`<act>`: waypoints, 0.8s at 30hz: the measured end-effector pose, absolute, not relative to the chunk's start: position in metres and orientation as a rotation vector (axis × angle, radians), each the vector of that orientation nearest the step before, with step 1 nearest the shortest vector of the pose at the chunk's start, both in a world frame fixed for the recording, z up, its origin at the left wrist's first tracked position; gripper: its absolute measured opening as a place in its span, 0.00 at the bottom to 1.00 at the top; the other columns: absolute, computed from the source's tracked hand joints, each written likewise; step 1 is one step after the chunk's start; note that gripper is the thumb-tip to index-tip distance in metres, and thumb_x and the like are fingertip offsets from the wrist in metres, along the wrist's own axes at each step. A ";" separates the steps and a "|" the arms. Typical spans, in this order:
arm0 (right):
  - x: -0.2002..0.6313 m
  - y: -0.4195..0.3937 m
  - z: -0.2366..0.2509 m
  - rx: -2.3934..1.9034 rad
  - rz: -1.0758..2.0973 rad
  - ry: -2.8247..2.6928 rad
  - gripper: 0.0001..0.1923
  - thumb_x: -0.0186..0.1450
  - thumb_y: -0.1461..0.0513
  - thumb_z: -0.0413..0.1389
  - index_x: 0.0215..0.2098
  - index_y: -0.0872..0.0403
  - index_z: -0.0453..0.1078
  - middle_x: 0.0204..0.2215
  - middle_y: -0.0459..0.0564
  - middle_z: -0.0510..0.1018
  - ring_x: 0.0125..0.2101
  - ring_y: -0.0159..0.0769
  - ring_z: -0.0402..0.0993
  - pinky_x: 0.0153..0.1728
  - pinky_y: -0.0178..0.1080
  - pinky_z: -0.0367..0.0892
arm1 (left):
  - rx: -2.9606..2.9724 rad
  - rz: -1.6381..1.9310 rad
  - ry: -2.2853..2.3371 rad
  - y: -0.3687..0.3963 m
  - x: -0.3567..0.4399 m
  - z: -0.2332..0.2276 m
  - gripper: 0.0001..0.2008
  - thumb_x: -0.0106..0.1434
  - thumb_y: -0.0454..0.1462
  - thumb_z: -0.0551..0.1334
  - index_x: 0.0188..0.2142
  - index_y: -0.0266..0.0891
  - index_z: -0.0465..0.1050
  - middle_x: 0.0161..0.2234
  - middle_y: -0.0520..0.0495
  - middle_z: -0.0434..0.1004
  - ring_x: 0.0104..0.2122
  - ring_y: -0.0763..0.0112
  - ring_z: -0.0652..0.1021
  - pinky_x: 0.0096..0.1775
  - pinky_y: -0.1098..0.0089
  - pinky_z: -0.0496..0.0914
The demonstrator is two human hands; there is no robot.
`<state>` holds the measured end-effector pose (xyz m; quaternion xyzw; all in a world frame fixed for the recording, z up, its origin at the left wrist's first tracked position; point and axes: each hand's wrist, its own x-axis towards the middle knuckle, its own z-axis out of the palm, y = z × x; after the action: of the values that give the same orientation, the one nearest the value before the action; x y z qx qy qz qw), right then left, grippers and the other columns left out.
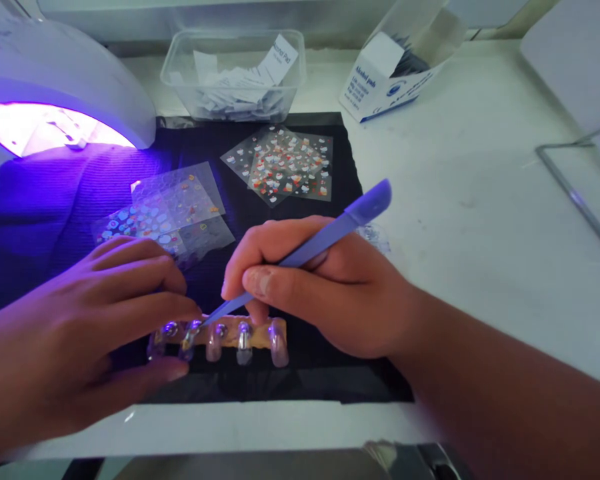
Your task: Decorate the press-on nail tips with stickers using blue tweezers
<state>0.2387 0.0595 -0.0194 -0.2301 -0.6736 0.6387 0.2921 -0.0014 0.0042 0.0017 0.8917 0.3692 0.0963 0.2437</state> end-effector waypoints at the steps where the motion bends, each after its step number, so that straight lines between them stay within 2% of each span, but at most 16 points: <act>1: 0.239 0.060 -0.020 -0.607 1.704 -1.793 0.09 0.70 0.64 0.54 0.35 0.58 0.75 0.21 0.46 0.76 0.26 0.30 0.73 0.27 0.33 0.71 | 2.432 0.262 1.002 0.004 -0.001 0.002 0.08 0.68 0.37 0.60 0.30 0.41 0.67 0.33 0.50 0.71 0.37 0.62 0.69 0.39 0.55 0.63; 7: 0.245 0.065 -0.015 -0.609 1.666 -1.739 0.09 0.69 0.62 0.56 0.34 0.57 0.77 0.23 0.45 0.76 0.24 0.28 0.72 0.29 0.35 0.69 | 2.430 0.267 1.018 0.004 -0.002 0.003 0.03 0.65 0.37 0.63 0.37 0.42 0.69 0.37 0.49 0.71 0.38 0.61 0.69 0.40 0.55 0.63; 10: 0.249 0.074 -0.008 -0.587 1.640 -1.670 0.10 0.68 0.61 0.58 0.31 0.58 0.76 0.23 0.43 0.78 0.22 0.26 0.73 0.27 0.35 0.68 | 2.394 0.290 0.979 0.004 -0.003 0.005 0.01 0.67 0.34 0.59 0.37 0.41 0.68 0.38 0.49 0.69 0.39 0.63 0.68 0.41 0.58 0.64; 14: 0.253 0.086 -0.001 -0.617 1.600 -1.643 0.12 0.69 0.62 0.56 0.28 0.58 0.73 0.20 0.40 0.78 0.21 0.26 0.74 0.23 0.32 0.66 | 2.353 0.304 0.910 0.005 -0.003 0.005 0.10 0.69 0.28 0.52 0.38 0.41 0.70 0.39 0.49 0.67 0.38 0.67 0.67 0.40 0.62 0.63; 19: 0.255 0.094 -0.002 -0.546 1.524 -1.569 0.08 0.66 0.64 0.57 0.28 0.57 0.74 0.19 0.37 0.80 0.19 0.26 0.74 0.26 0.34 0.71 | 2.366 0.334 0.925 0.006 -0.002 0.003 0.11 0.70 0.28 0.52 0.37 0.40 0.70 0.38 0.48 0.67 0.38 0.66 0.66 0.37 0.64 0.61; 24: 0.252 0.093 -0.003 -0.521 1.562 -1.528 0.07 0.63 0.68 0.55 0.28 0.59 0.74 0.17 0.41 0.78 0.17 0.29 0.73 0.17 0.34 0.64 | 2.381 0.298 0.927 0.006 -0.002 0.001 0.11 0.70 0.29 0.53 0.42 0.43 0.72 0.39 0.48 0.66 0.39 0.66 0.66 0.39 0.63 0.61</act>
<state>0.2524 0.0926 -0.0029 -0.2092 -0.6133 0.6267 0.4329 -0.0018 0.0060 0.0013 0.8885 0.3457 0.1111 0.2806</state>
